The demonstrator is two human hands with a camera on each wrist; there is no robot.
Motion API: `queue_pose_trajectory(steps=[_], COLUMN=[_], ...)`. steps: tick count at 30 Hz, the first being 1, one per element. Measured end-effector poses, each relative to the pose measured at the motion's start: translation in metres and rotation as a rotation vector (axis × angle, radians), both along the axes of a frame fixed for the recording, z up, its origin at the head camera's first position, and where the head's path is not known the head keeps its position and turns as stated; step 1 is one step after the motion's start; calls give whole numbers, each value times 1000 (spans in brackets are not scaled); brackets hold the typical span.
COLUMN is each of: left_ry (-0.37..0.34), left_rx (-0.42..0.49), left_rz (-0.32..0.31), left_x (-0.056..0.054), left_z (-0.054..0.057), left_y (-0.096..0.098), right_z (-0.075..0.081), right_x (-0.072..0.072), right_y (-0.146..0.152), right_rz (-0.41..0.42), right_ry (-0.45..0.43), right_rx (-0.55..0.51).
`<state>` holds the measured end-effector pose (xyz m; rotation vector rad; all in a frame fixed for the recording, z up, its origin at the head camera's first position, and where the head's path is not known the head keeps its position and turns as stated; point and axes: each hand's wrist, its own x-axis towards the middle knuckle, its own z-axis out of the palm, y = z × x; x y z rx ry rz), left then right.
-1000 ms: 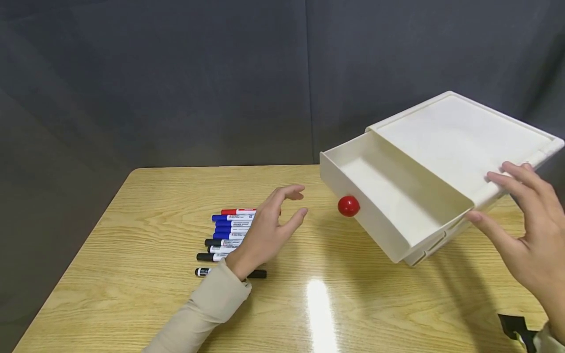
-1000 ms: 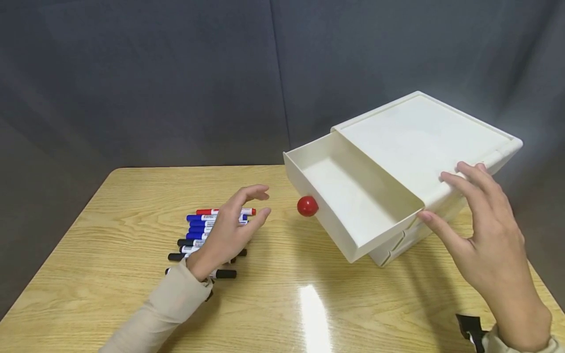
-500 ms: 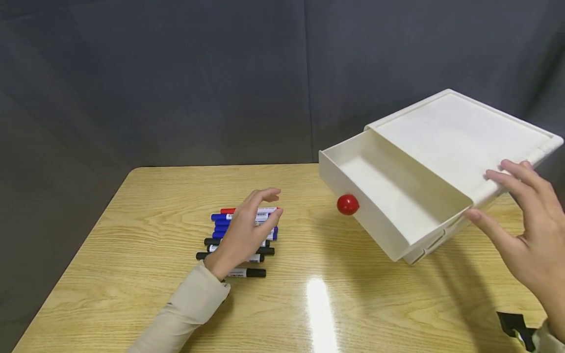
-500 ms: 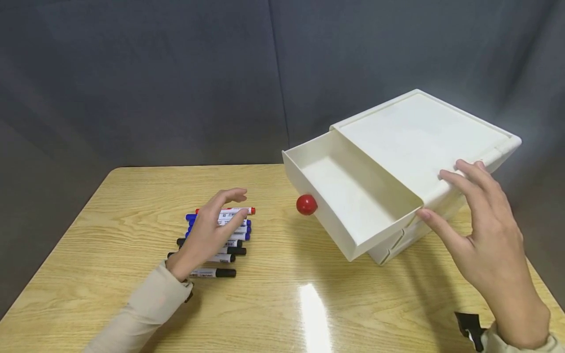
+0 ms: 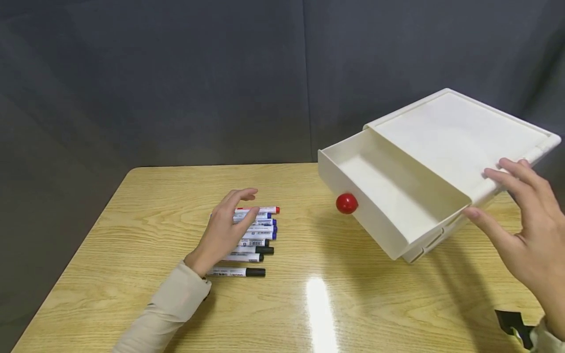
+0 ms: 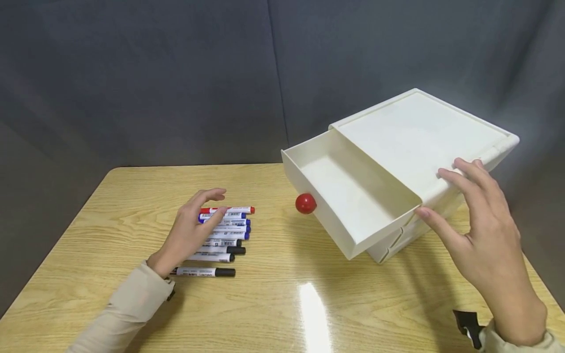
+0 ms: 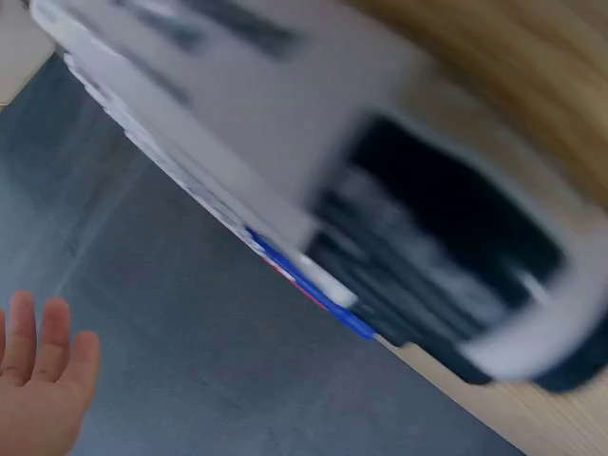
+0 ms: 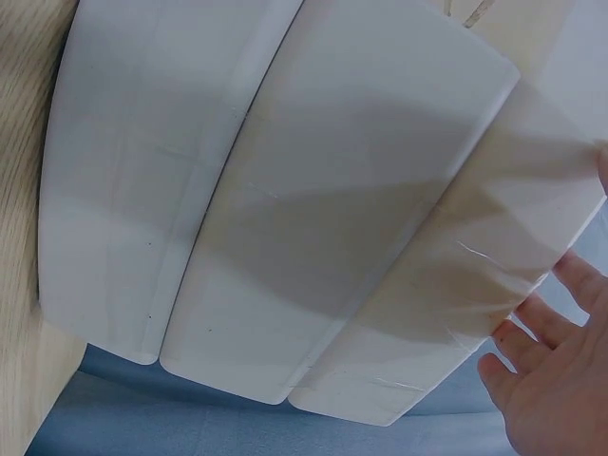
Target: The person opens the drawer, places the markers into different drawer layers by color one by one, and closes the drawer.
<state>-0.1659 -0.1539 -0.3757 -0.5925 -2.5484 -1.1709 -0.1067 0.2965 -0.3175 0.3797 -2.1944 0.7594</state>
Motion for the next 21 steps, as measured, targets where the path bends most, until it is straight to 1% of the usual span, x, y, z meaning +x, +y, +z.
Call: queue_pose_trajectory(steps=[5,13,21], left_ry=[-15,-54,-91], left_rx=[-27,-39,-86], left_rz=[25,57,97], left_x=[-4,-13,-21], left_z=[-2,-8,-11], left_y=[-11,-27,-42], right_z=[1,1,0], right_x=[1,0,0], right_y=[0,-1,-1], right_rz=[-10,-15,-13], right_ry=[-20,-2,9], right_rx=[-4,-14,-15])
